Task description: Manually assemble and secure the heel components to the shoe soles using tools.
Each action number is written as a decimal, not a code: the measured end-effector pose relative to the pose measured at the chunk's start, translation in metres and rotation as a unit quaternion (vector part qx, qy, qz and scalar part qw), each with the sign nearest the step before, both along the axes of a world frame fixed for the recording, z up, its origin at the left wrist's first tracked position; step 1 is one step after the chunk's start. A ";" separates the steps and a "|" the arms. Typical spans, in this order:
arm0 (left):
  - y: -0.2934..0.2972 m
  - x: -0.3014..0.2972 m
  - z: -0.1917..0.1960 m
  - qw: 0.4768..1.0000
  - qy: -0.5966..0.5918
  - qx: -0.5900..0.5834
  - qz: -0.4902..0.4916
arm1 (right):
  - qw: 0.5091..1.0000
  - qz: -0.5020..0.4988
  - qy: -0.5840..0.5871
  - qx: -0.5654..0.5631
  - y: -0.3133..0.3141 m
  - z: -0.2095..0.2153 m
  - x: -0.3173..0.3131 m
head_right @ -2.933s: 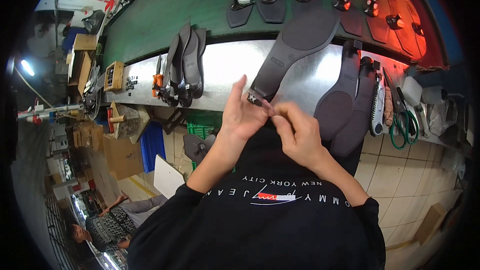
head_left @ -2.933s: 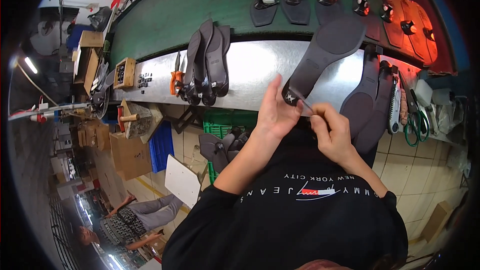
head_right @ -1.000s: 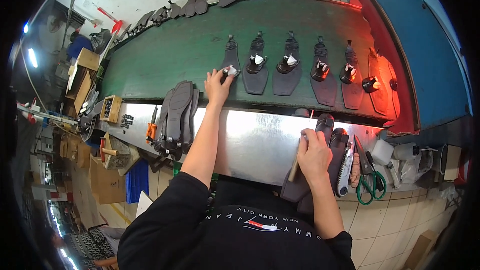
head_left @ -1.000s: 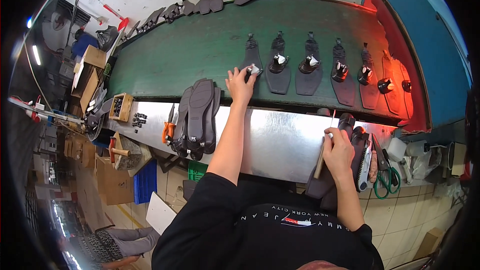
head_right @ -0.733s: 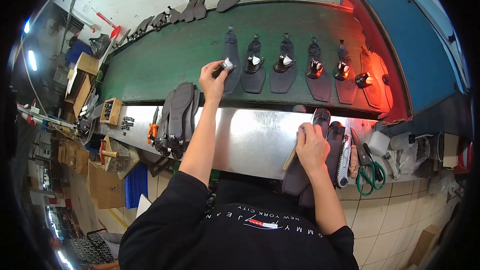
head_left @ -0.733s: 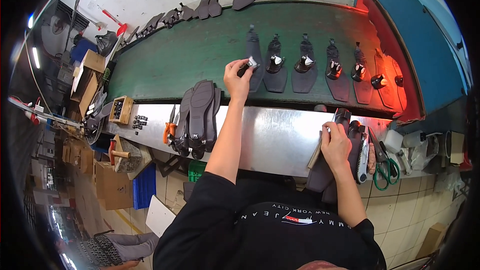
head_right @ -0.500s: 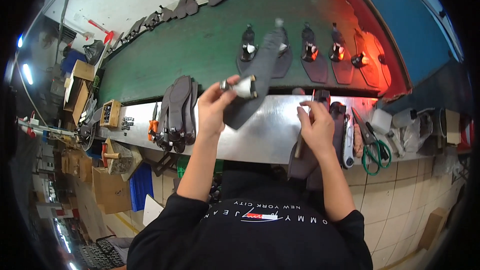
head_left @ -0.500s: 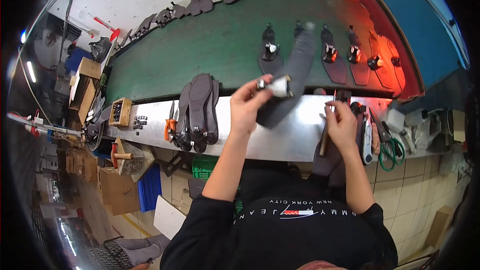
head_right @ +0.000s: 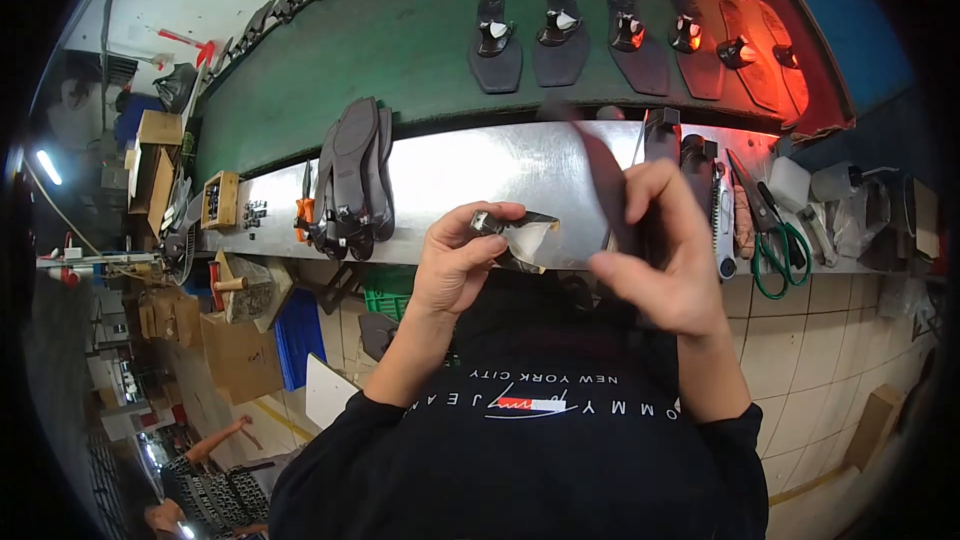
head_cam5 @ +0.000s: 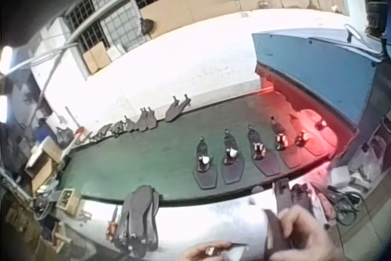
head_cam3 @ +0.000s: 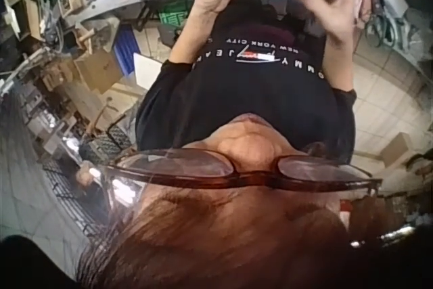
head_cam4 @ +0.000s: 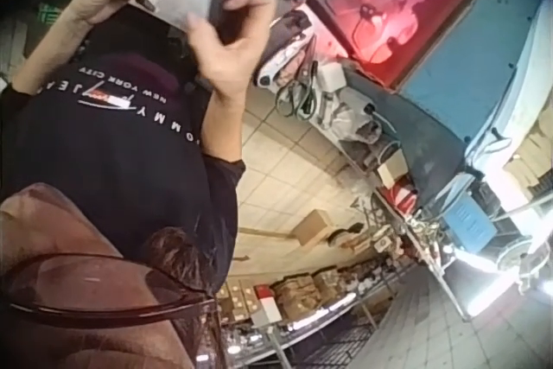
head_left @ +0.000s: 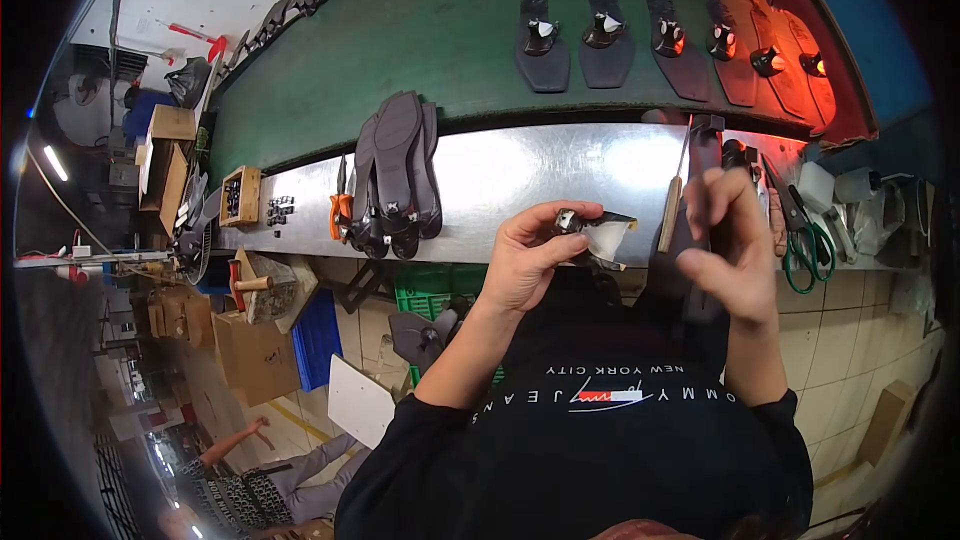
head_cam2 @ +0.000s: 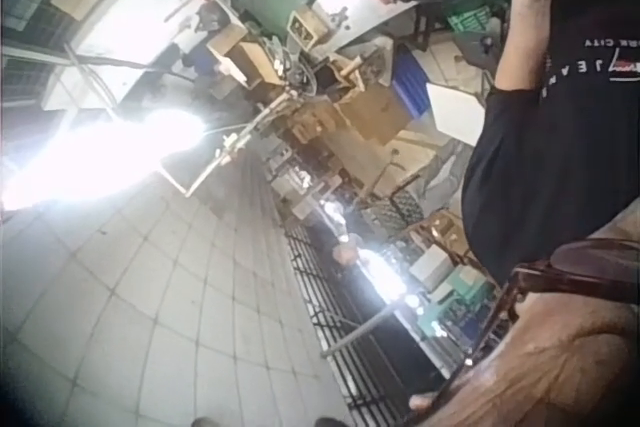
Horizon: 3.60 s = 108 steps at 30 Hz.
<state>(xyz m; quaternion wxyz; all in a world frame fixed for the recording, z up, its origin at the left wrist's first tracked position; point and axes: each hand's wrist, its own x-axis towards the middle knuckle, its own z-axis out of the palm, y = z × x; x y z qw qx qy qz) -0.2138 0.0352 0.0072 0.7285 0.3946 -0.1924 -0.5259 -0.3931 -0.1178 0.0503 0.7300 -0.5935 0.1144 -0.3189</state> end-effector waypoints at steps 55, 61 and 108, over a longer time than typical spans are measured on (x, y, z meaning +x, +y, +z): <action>0.007 0.003 -0.009 0.965 -0.247 -0.080 -0.035 | 0.899 -0.059 0.175 -0.398 0.028 -0.006 -0.001; 0.007 0.002 -0.006 0.945 -0.315 -0.068 -0.057 | 0.867 -0.053 0.214 -0.448 0.029 -0.002 -0.002; -0.002 -0.004 0.008 0.980 -0.004 0.197 -0.036 | 0.906 -0.072 0.153 -0.389 0.036 -0.050 0.010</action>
